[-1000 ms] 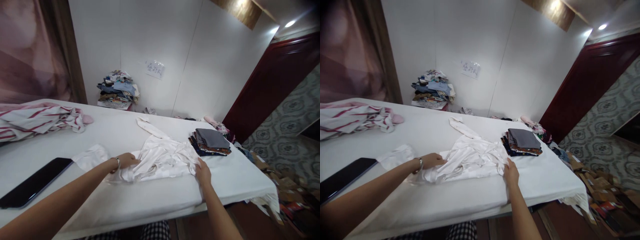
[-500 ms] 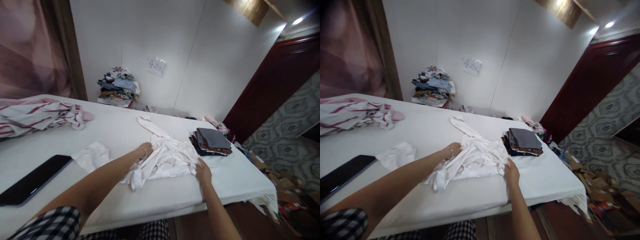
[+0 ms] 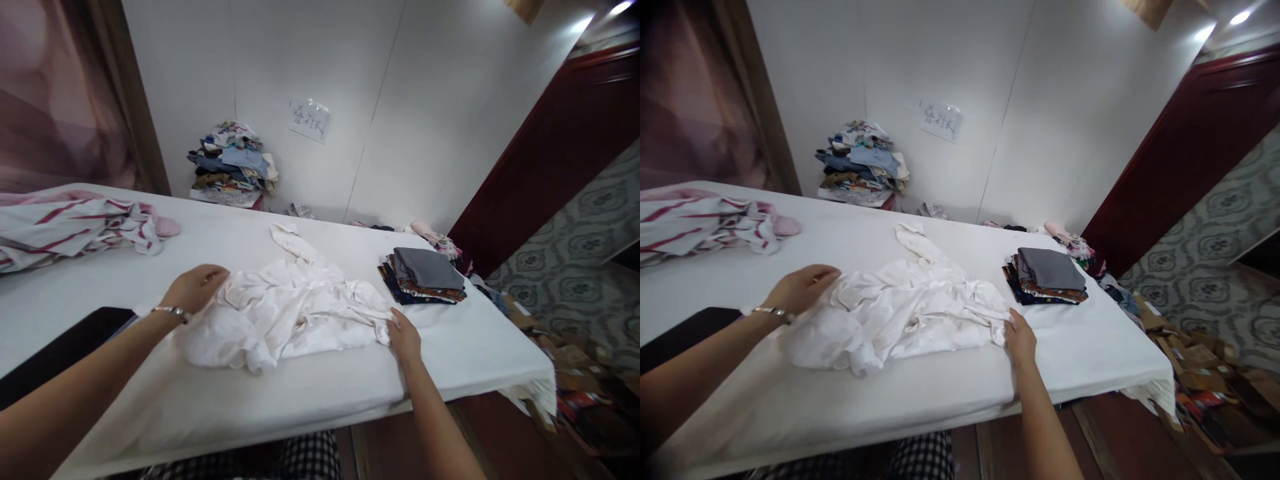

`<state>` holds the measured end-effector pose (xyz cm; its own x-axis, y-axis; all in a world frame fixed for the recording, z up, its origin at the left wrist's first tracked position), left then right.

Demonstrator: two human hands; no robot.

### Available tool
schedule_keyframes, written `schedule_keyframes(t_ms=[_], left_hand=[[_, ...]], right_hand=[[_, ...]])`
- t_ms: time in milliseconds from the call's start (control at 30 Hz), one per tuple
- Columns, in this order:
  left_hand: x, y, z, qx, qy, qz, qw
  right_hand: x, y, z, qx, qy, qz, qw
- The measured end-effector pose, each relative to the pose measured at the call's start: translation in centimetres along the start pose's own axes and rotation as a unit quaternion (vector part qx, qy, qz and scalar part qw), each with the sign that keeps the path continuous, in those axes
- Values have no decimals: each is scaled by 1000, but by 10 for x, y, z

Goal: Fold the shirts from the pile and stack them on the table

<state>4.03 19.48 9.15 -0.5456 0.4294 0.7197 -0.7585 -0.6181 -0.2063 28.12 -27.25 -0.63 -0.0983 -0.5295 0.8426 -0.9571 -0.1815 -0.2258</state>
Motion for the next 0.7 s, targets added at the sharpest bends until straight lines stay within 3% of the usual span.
schedule_keyframes(t_ms=[133, 200, 267, 500, 600, 700], left_hand=[[-33, 71, 29, -168, 25, -94, 981], [-46, 100, 33, -252, -9, -116, 961], [-55, 116, 28, -287, -47, -127, 948], [-54, 111, 10, -219, -88, -160, 959], [-36, 95, 15, -136, -82, -164, 974], [0, 57, 29, -57, -46, -96, 993]], right_hand=[[2, 0, 0, -15, -12, -4, 1000], [3, 1, -1, -21, -11, -5, 1000], [4, 1, -2, -23, -8, -2, 1000], [8, 3, -7, -23, 23, -14, 999], [9, 3, -9, -20, 36, -17, 999], [10, 3, -10, -21, 40, -17, 999]])
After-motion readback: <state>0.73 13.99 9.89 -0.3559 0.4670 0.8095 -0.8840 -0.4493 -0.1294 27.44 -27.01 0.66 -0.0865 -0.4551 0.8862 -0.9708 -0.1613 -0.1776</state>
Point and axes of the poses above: each hand's wrist, its own y-axis away from the middle knuckle, its own x-axis out of the back of the hand, z = x × y, the point moved 4 cm from there along -y, towards the middle knuckle, and after that the axes turned 13 degrees about y, right-handed, at the moved point
